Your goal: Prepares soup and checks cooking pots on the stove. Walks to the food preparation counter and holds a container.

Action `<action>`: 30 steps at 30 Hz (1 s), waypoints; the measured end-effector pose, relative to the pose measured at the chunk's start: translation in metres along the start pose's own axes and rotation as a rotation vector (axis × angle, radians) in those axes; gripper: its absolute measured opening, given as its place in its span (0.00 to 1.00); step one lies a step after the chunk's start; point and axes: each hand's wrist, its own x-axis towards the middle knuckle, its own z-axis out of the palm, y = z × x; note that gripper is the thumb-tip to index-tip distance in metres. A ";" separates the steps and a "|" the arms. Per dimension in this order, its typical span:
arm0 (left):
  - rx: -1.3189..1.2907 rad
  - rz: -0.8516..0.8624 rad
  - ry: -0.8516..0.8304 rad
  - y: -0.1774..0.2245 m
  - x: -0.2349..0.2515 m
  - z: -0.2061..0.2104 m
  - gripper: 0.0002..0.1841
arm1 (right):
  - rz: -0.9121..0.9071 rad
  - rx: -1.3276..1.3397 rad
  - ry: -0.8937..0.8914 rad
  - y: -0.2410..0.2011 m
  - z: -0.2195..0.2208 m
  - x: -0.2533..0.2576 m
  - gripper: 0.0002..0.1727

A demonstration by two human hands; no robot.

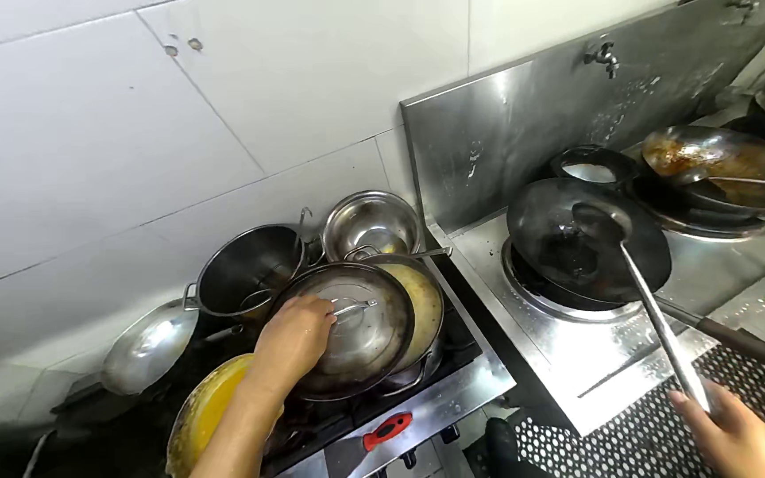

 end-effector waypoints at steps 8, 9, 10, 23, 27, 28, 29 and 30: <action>-0.257 -0.246 0.153 -0.053 -0.060 -0.016 0.06 | -0.188 0.166 -0.403 -0.097 -0.018 -0.049 0.27; -0.308 -0.281 0.173 -0.059 -0.070 -0.011 0.05 | -0.229 0.109 -0.429 -0.107 -0.015 -0.049 0.28; -0.370 -0.327 0.191 -0.065 -0.080 -0.006 0.06 | -0.269 0.043 -0.443 -0.118 -0.012 -0.047 0.29; -1.026 -0.847 0.664 -0.003 -0.208 0.093 0.31 | -0.618 -0.918 -0.291 -0.253 0.032 -0.002 0.22; -1.482 -0.957 0.775 0.023 -0.239 0.116 0.28 | -0.434 -1.044 -0.548 -0.297 0.006 -0.001 0.24; -1.586 -0.973 0.809 0.023 -0.244 0.125 0.26 | -0.391 -1.045 -0.617 -0.310 -0.003 -0.003 0.23; -1.650 -0.987 0.816 0.025 -0.249 0.129 0.23 | -0.344 -1.026 -0.686 -0.323 -0.011 -0.005 0.23; -1.686 -1.003 0.828 0.028 -0.251 0.132 0.21 | -0.276 -0.972 -0.756 -0.332 -0.019 -0.005 0.23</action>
